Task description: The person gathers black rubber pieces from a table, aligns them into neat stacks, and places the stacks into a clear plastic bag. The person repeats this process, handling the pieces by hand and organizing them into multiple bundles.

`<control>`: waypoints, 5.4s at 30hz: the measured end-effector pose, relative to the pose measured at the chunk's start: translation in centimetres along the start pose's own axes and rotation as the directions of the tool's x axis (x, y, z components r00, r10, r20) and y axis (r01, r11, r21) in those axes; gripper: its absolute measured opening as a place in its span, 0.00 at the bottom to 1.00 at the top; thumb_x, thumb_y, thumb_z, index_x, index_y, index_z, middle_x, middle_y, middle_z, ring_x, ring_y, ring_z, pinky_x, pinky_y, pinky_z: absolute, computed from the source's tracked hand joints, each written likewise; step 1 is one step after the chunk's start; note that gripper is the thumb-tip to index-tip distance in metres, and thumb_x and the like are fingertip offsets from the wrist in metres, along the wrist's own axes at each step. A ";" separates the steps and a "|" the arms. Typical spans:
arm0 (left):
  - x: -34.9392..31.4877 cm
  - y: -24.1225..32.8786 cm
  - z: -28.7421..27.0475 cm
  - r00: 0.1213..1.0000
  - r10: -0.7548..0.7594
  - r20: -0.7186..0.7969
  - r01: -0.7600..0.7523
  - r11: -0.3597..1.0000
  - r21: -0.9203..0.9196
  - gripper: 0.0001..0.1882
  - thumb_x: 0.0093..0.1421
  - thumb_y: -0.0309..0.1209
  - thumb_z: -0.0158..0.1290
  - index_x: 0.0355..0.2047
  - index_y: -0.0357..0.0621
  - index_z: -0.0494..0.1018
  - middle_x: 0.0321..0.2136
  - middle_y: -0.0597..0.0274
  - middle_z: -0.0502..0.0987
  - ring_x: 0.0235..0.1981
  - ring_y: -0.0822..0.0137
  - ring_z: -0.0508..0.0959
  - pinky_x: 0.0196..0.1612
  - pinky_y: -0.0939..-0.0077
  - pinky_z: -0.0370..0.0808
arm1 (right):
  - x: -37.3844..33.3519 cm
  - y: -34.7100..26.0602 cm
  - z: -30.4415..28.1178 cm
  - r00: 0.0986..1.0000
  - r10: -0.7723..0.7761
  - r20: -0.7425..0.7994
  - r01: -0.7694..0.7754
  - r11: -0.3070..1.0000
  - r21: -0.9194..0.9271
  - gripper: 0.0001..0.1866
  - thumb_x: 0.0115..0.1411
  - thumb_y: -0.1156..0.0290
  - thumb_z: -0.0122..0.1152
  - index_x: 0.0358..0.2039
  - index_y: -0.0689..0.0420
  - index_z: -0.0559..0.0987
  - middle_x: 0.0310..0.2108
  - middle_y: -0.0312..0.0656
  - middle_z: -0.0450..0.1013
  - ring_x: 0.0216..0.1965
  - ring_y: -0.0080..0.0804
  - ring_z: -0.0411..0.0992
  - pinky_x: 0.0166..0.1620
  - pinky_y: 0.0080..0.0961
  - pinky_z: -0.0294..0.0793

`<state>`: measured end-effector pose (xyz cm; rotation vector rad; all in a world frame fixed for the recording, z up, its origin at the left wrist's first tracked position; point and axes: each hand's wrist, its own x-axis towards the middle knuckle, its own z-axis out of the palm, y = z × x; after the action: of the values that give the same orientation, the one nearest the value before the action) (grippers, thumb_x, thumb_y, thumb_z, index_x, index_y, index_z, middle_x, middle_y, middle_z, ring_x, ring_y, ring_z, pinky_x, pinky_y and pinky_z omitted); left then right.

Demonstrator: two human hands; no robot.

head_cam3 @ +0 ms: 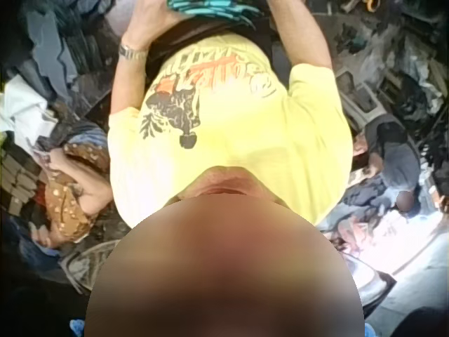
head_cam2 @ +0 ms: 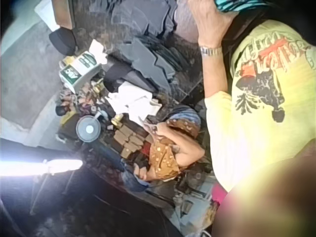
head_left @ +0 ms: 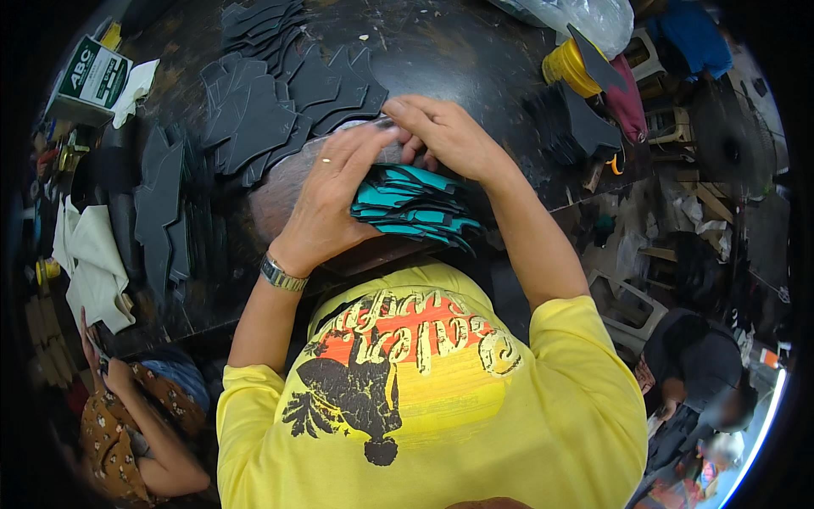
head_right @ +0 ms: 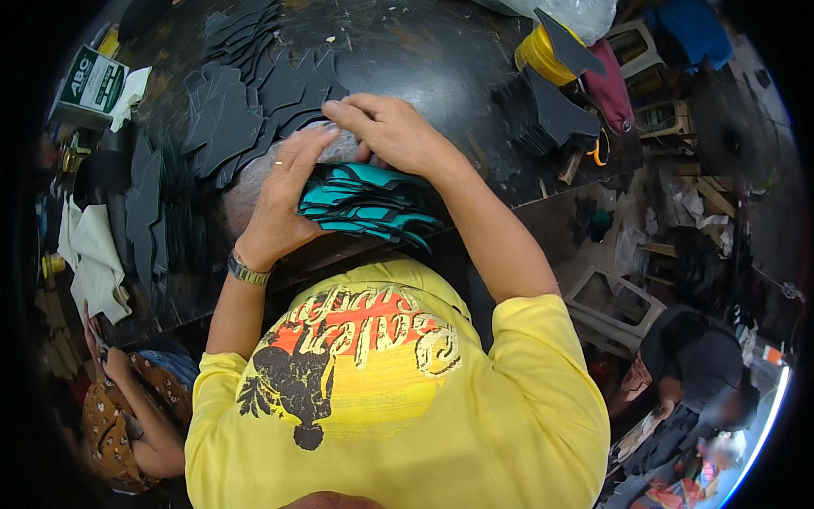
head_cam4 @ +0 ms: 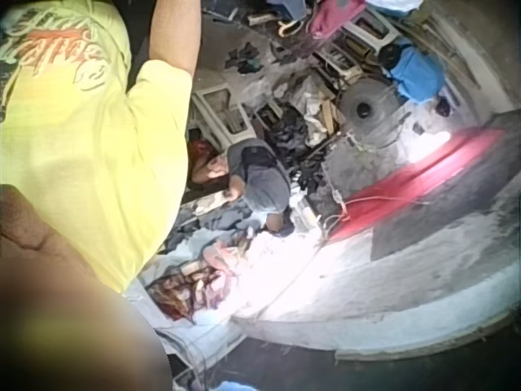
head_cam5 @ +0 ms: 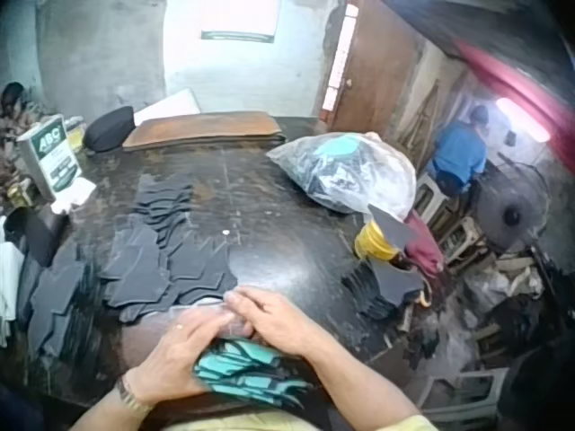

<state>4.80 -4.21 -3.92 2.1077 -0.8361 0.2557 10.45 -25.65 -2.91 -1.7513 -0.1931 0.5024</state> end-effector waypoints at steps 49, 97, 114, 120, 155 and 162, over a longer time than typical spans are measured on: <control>-4.0 -1.8 -2.5 0.983 -0.153 -0.097 0.148 0.987 -0.057 0.42 0.42 0.35 0.75 0.59 0.47 0.71 0.47 0.52 0.79 0.47 0.53 0.80 0.52 0.64 0.76 | 18.0 1.5 3.3 0.956 -0.045 -0.290 -0.019 0.976 -0.215 0.47 0.34 0.74 0.83 0.59 0.65 0.74 0.53 0.60 0.75 0.50 0.47 0.78 0.51 0.34 0.79; -3.9 -0.7 -2.3 0.956 -0.290 -0.033 0.287 0.955 -0.076 0.55 0.46 0.34 0.73 0.70 0.42 0.54 0.63 0.44 0.68 0.64 0.46 0.68 0.67 0.56 0.63 | -5.1 1.4 3.4 0.737 -0.657 -0.155 0.380 0.594 -0.710 0.59 0.38 0.63 0.82 0.70 0.55 0.58 0.65 0.54 0.62 0.69 0.55 0.57 0.68 0.48 0.58; -2.5 0.6 -0.9 0.971 -0.228 -0.069 0.223 0.972 -0.070 0.47 0.42 0.33 0.76 0.62 0.42 0.65 0.54 0.49 0.76 0.55 0.49 0.77 0.58 0.61 0.74 | -2.6 0.8 2.5 0.864 -0.463 0.196 0.466 0.591 -0.658 0.60 0.40 0.62 0.81 0.71 0.52 0.56 0.60 0.55 0.67 0.67 0.52 0.60 0.71 0.61 0.46; -2.6 0.4 -1.8 0.969 -0.245 -0.022 0.245 0.969 0.018 0.61 0.40 0.47 0.76 0.70 0.41 0.55 0.63 0.44 0.66 0.63 0.47 0.68 0.65 0.54 0.65 | -3.5 1.0 3.2 0.893 -0.435 0.116 0.342 0.489 -0.802 0.61 0.38 0.54 0.83 0.71 0.50 0.57 0.60 0.52 0.67 0.65 0.50 0.62 0.70 0.66 0.45; -2.7 1.9 -1.4 0.885 -0.384 0.263 0.393 0.316 -0.863 0.23 0.49 0.36 0.61 0.44 0.38 0.74 0.36 0.54 0.80 0.45 0.57 0.80 0.59 0.56 0.72 | -11.1 3.4 8.7 0.826 0.207 0.525 -0.555 0.134 0.821 0.31 0.62 0.62 0.68 0.58 0.67 0.68 0.51 0.52 0.76 0.49 0.40 0.79 0.54 0.37 0.80; -3.0 2.2 -1.2 0.795 -0.485 0.364 0.540 0.292 -0.789 0.19 0.54 0.35 0.61 0.43 0.37 0.74 0.35 0.56 0.80 0.41 0.65 0.80 0.53 0.66 0.76 | -11.8 1.6 3.6 0.914 0.359 0.190 -0.341 0.932 -0.122 0.21 0.61 0.56 0.70 0.27 0.65 0.83 0.21 0.34 0.76 0.25 0.18 0.69 0.29 0.22 0.69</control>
<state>1.21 -2.82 -3.17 1.2408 -0.1351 -0.5217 -1.84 -27.48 -2.37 -1.8249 -0.0464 0.9551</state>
